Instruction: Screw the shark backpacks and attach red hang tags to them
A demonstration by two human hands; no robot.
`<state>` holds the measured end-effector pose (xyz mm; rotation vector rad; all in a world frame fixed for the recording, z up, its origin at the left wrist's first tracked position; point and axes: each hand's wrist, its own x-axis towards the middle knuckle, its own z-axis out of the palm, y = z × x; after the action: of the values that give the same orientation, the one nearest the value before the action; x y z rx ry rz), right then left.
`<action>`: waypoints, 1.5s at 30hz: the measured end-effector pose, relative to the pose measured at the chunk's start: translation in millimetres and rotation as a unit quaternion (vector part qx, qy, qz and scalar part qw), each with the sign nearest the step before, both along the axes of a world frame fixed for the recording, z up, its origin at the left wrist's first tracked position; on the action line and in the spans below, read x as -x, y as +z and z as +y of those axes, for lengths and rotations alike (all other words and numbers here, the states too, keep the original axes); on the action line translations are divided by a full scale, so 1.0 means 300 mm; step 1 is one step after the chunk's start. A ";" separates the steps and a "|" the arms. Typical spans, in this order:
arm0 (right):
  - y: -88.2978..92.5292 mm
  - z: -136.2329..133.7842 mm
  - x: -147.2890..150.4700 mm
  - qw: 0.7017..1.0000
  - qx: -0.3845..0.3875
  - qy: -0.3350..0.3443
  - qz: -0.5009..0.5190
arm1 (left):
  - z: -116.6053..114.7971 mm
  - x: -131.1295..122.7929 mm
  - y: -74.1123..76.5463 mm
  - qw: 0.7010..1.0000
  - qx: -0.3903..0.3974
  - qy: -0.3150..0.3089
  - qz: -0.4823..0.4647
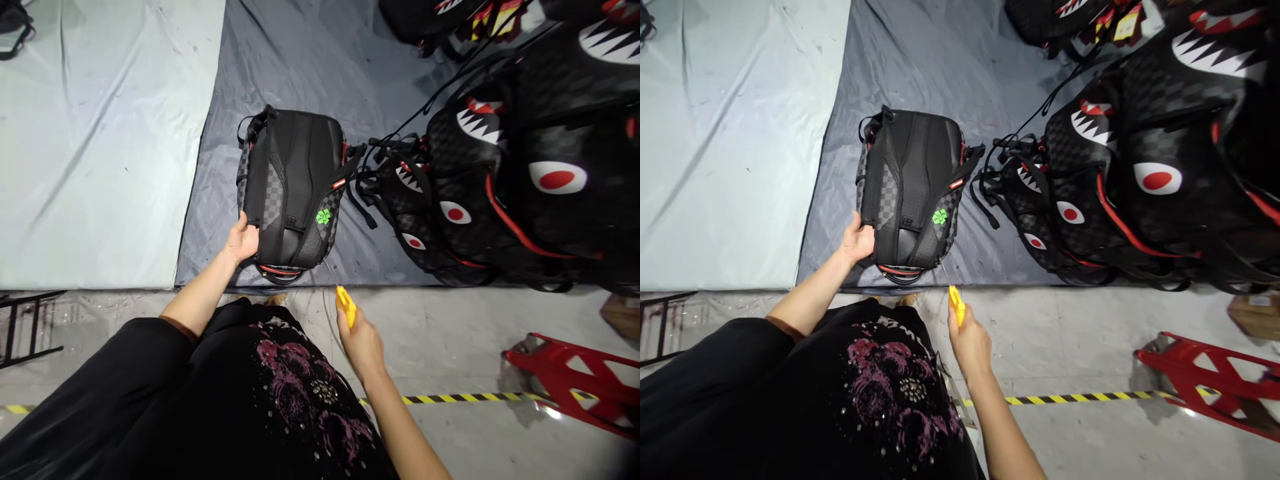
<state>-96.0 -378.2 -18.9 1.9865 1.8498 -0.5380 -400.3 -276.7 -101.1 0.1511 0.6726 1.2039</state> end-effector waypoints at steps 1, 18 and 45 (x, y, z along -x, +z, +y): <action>0.010 -0.041 0.000 1.000 0.019 0.006 0.003 | 0.000 -0.004 -0.001 1.000 0.003 0.002 0.002; -0.097 -0.069 0.126 0.995 0.085 0.021 0.053 | -0.173 -0.264 0.086 0.406 -0.313 -0.223 0.829; -0.249 -0.153 -0.114 0.980 0.086 -0.103 0.150 | -0.306 -0.264 0.139 0.575 -0.257 -0.218 0.745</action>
<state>-61.8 -424.0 -93.5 2.0800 1.6974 -1.0732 -321.2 -368.4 -59.4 1.8938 1.5641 0.4722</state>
